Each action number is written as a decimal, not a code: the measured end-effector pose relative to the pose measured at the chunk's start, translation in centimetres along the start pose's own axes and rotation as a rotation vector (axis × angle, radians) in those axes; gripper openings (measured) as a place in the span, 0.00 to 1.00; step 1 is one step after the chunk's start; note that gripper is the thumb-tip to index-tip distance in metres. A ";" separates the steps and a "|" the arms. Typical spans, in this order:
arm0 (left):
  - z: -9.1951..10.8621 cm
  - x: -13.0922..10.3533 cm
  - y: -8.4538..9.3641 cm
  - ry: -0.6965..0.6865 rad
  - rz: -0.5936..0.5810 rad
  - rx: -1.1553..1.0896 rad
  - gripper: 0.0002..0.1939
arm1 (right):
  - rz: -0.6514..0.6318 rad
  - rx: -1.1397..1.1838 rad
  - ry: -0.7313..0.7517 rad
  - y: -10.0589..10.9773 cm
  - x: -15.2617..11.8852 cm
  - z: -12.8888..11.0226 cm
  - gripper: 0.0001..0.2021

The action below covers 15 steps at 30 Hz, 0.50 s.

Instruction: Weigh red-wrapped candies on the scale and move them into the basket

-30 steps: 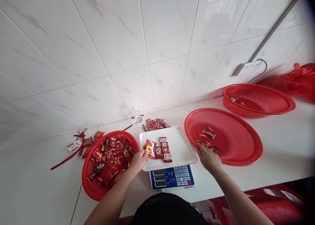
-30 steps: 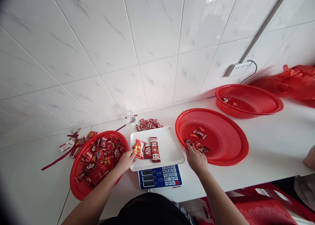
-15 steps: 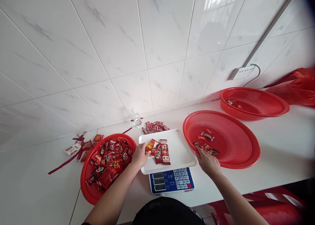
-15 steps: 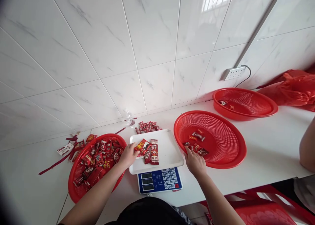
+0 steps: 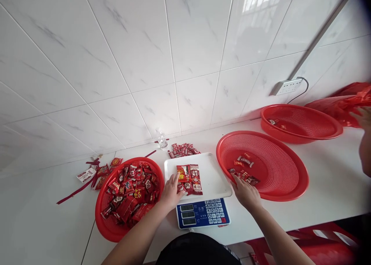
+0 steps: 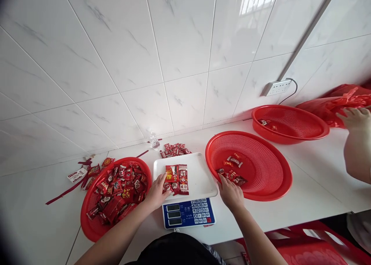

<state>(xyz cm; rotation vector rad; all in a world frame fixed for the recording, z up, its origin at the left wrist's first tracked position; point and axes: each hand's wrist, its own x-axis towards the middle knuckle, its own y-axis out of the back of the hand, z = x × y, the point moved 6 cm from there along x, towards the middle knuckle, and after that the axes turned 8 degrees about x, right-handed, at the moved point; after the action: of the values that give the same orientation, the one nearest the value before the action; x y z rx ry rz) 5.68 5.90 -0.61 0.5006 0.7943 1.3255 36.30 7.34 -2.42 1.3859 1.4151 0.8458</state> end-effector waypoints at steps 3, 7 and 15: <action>0.0 -1.1 -0.6 -0.029 -0.032 -0.067 0.36 | -0.008 0.005 -0.007 0.0 0.0 -0.1 0.22; 0.2 -2.5 -0.8 -0.091 -0.047 -0.172 0.32 | -0.021 -0.007 -0.015 0.4 0.0 -0.1 0.22; -6.0 -4.3 4.9 0.145 0.316 -0.391 0.18 | -0.073 0.005 -0.034 0.8 0.4 0.8 0.24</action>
<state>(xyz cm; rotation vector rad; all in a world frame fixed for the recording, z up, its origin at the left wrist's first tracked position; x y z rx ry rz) -2.29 2.05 0.02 0.2240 0.5653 1.7792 37.38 7.74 -1.96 1.3379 1.4333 0.7686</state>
